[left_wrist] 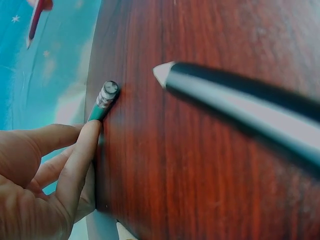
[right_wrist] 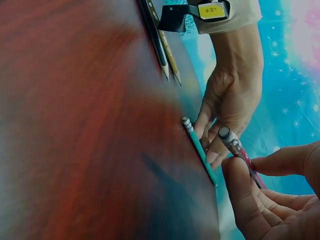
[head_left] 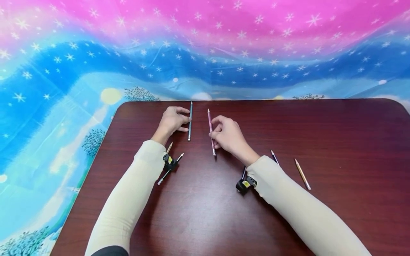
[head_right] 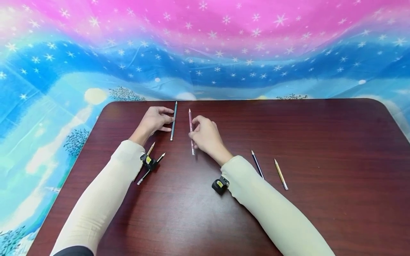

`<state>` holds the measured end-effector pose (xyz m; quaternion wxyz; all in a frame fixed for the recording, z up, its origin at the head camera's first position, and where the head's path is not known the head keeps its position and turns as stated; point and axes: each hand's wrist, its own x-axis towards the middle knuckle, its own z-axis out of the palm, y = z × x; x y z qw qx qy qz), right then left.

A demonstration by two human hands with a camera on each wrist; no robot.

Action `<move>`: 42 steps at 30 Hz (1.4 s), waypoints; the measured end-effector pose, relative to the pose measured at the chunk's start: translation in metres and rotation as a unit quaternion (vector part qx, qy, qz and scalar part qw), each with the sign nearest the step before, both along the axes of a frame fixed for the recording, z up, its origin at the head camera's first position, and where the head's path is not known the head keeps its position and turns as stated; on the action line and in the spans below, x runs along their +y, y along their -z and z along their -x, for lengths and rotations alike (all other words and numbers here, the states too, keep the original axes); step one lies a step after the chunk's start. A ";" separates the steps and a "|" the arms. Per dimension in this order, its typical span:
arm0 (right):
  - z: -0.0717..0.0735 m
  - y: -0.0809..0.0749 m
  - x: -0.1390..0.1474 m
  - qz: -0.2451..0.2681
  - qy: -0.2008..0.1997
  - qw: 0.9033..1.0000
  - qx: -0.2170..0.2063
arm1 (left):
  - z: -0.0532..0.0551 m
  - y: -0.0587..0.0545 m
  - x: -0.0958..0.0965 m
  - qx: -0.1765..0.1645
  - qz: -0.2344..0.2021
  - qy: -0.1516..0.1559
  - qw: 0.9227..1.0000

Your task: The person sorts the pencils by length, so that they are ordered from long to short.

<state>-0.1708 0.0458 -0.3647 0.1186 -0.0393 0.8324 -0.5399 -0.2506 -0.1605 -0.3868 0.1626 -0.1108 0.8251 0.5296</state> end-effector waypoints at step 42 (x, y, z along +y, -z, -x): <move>0.072 0.024 -0.071 -0.042 0.063 0.994 -0.084 | 0.001 0.001 0.000 0.007 -0.017 -0.008 1.000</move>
